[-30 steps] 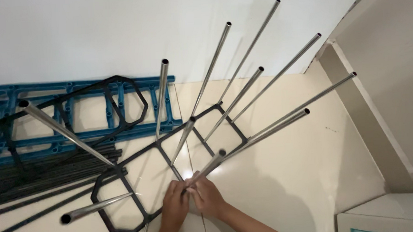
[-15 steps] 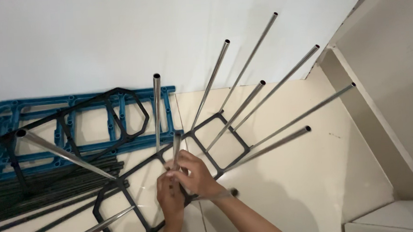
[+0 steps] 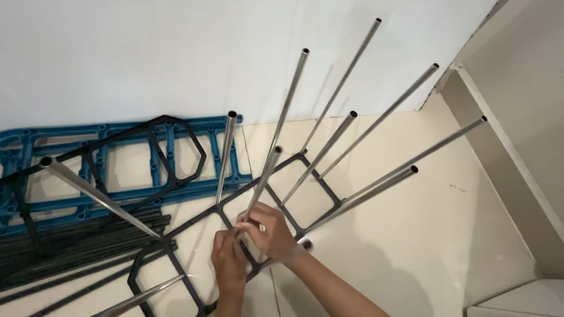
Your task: The person assembles a metal shelving unit by inserting vertical metal poles into a black plastic frame and then attaching a second frame on top. The person works on a tiled floor in a room with white walls.
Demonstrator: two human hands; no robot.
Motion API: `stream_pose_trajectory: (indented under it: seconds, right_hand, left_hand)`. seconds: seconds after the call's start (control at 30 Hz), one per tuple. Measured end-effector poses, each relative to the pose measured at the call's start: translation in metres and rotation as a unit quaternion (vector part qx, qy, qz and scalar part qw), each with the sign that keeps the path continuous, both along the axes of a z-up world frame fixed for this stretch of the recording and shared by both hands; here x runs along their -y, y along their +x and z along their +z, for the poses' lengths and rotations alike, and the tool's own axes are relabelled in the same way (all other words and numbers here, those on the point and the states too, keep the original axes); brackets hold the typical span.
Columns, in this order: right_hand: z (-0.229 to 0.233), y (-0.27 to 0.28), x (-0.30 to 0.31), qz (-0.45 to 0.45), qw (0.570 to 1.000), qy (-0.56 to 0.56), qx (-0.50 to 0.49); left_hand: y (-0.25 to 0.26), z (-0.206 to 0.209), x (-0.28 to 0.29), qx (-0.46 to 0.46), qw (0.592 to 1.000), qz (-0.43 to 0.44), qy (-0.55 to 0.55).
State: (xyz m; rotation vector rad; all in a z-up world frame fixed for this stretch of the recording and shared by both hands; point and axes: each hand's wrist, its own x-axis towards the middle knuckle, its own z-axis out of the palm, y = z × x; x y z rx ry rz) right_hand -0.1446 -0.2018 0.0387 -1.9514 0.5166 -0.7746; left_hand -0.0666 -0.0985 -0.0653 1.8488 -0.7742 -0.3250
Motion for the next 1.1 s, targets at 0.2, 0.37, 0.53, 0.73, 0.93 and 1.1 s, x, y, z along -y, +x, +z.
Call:
stream_pose_trajectory:
  seconds: [0.2, 0.37, 0.53, 0.73, 0.93, 1.1]
  right_hand:
    - [-0.014, -0.018, 0.002, -0.057, 0.998, -0.031, 0.017]
    - [-0.02, -0.032, 0.002, -0.067, 0.997, 0.0, 0.027]
    - [-0.023, -0.03, 0.0, -0.081, 0.996, -0.025, 0.025]
    - [-0.025, -0.025, 0.013, -0.097, 0.995, -0.002, 0.017]
    - [-0.017, -0.024, 0.018, -0.084, 0.996, 0.035, -0.013]
    - [-0.008, -0.023, 0.018, -0.02, 0.999, -0.033, -0.005]
  left_hand:
    - [-0.015, 0.005, 0.002, 0.035, 0.999, -0.015, -0.019]
    - [-0.03, 0.016, -0.004, -0.043, 0.999, -0.032, -0.001]
    - [-0.045, 0.032, -0.011, -0.083, 0.994, -0.029, -0.07]
    - [-0.053, 0.026, -0.047, -0.042, 0.988, -0.116, -0.095]
    - [-0.064, -0.013, -0.092, -0.055, 0.97, -0.232, -0.056]
    - [-0.047, -0.065, -0.142, -0.052, 0.934, -0.354, 0.002]
